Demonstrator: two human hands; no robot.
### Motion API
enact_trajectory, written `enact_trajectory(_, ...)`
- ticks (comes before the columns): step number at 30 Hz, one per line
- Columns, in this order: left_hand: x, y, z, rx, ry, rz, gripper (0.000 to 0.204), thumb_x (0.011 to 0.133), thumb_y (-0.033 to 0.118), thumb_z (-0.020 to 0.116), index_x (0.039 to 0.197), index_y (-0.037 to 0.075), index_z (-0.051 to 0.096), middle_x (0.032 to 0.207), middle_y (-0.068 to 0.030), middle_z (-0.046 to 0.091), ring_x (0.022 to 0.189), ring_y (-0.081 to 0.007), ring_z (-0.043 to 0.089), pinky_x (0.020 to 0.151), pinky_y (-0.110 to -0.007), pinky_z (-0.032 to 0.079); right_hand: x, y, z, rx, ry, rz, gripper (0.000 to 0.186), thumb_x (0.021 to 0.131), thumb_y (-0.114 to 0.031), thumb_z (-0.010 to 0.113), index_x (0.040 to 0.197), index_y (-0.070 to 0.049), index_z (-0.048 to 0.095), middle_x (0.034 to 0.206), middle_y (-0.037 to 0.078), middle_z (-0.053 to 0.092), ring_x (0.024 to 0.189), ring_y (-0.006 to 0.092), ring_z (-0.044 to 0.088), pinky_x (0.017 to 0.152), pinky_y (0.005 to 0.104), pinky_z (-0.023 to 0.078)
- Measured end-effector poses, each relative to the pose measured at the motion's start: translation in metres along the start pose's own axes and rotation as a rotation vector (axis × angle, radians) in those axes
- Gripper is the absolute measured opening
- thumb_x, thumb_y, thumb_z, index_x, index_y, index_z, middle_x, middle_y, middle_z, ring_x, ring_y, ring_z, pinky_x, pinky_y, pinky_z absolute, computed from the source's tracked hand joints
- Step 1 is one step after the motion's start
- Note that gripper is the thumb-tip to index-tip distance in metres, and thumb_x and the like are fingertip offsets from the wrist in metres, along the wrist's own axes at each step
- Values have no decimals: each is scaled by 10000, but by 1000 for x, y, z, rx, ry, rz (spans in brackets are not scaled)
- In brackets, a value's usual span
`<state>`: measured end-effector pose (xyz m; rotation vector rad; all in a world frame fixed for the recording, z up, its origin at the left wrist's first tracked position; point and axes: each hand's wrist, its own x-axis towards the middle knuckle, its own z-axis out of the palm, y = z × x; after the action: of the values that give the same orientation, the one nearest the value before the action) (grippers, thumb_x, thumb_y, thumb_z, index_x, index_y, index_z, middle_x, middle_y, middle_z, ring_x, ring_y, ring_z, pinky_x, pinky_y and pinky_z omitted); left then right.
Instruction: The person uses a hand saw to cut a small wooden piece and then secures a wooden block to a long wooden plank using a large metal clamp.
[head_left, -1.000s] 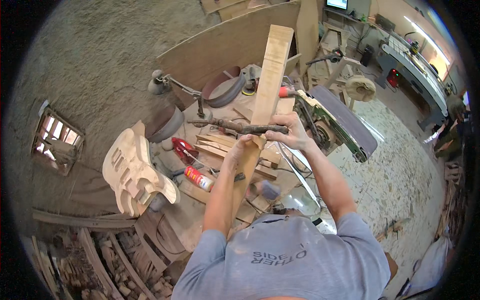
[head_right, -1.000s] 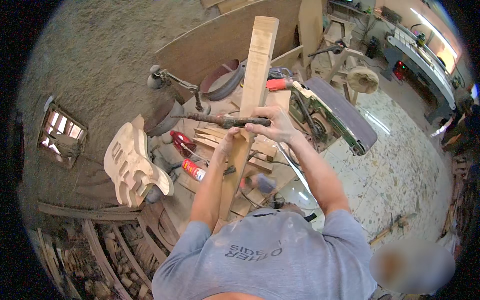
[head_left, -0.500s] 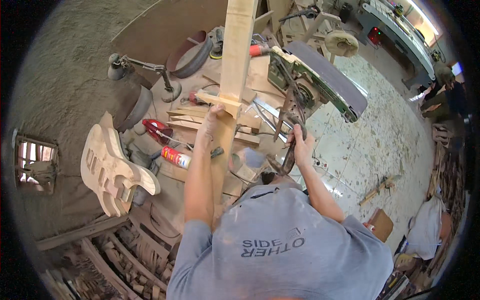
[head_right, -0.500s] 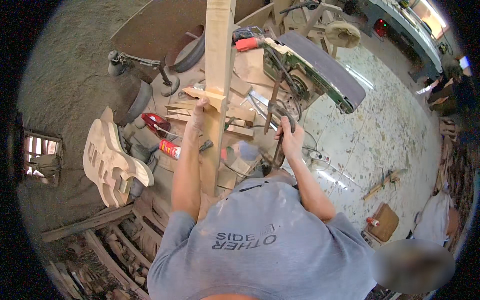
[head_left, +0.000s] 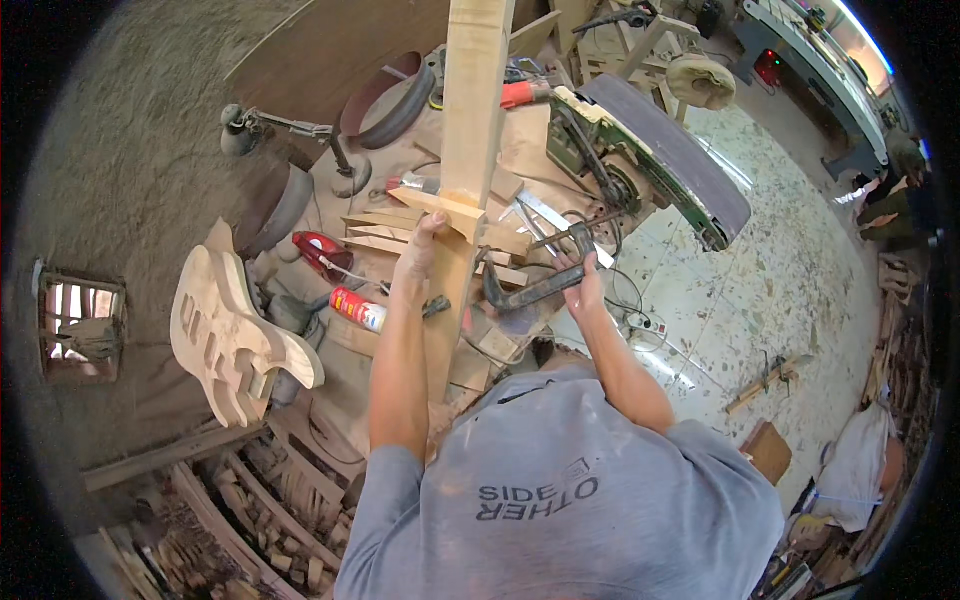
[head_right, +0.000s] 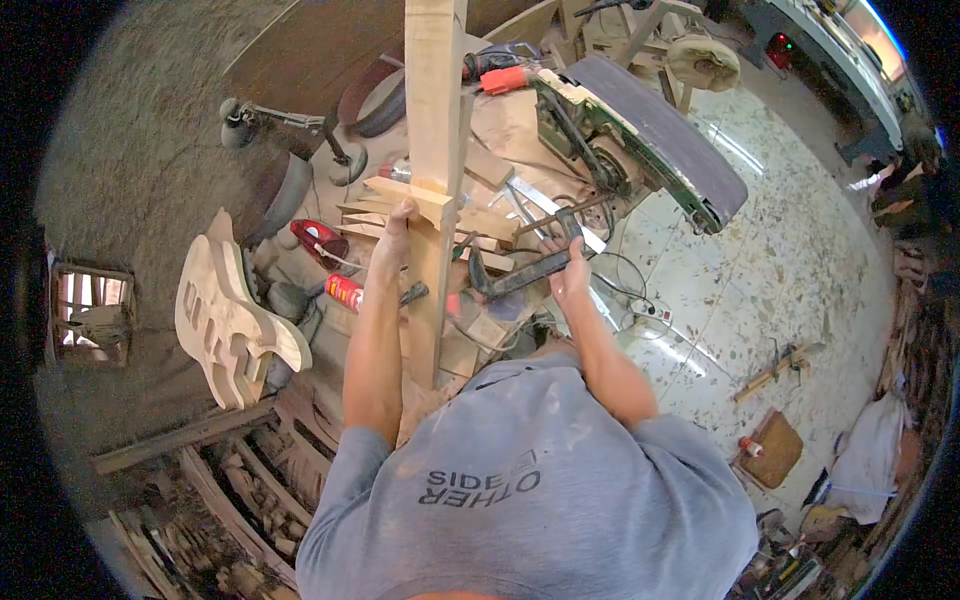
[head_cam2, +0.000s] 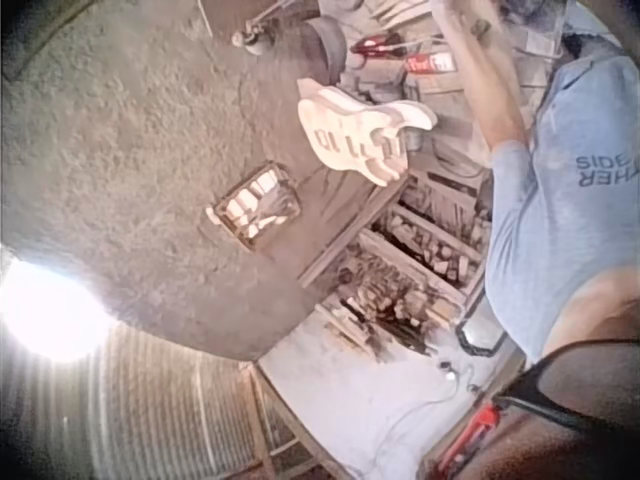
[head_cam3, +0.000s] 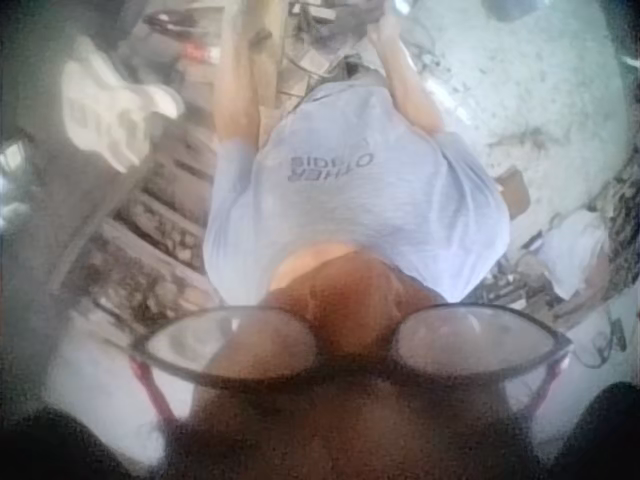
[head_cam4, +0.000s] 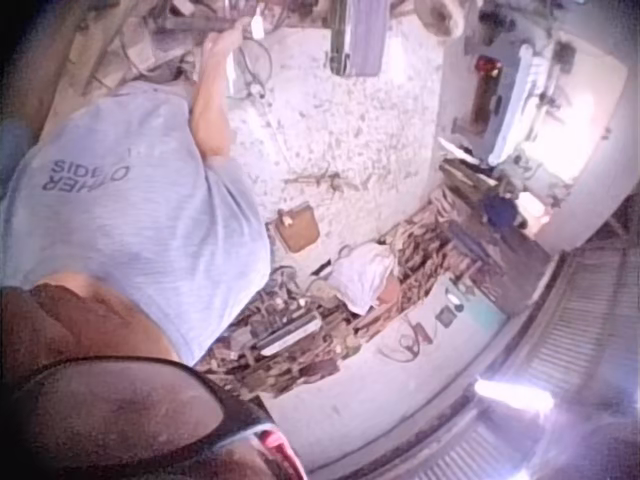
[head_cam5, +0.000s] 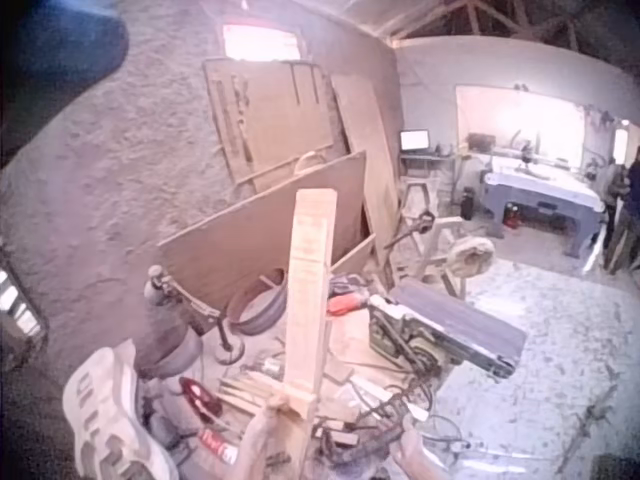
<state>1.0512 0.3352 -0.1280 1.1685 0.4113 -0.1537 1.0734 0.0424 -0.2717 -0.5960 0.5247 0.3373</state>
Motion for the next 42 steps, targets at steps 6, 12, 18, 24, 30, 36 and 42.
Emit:
enact_trajectory(6,0,1,-4,-18,-42,27,735,732,589,695,1229,56,603,1093,-63,645,998,-205,612,863,-352,482,33,9,-29,14,74,55,530,1049,-472,430,1319,-21,497,1356,278,535,1274,389,532,1050,544,428)
enact_trajectory(12,-5,4,2,-30,-161,46,660,751,570,672,1179,69,636,1042,-28,644,974,-182,604,878,-338,467,11,-31,-32,-760,171,189,630,1041,-455,457,1066,160,587,879,246,717,620,356,694,539,436,609)
enact_trajectory(18,19,-32,-53,54,-56,43,612,796,545,638,1170,60,647,1064,-17,647,976,-164,598,902,-314,448,28,-93,-8,-2011,89,-492,370,913,-292,566,1046,39,664,889,165,722,811,357,691,764,446,567)
enact_trajectory(24,-23,22,22,95,43,25,705,770,579,661,1234,50,625,1099,-44,642,1003,-171,591,907,-321,457,85,-111,-8,-2527,-580,-1057,327,857,-129,558,1162,-53,648,1181,110,635,1176,300,562,1057,428,412)
enact_trajectory(30,-29,18,20,88,109,14,770,743,575,695,1285,39,584,1136,-70,625,1023,-193,586,910,-328,458,64,-121,29,-2655,-956,-890,222,874,-147,563,1059,-57,647,1016,128,666,1057,285,626,918,414,503)
enact_trajectory(36,-22,17,21,131,122,66,756,714,658,664,1212,95,581,1061,-77,608,989,-226,584,857,-373,481,-25,-136,87,-2624,-1204,-874,196,862,-132,564,1006,-20,636,858,154,684,808,322,700,749,441,567)
enact_trajectory(42,-18,25,25,203,22,111,905,709,645,702,1350,28,533,1246,-97,582,1121,-211,545,971,-344,416,-127,-124,123,-2688,-1199,-780,176,874,-139,538,895,19,613,779,190,674,706,343,711,623,448,583)
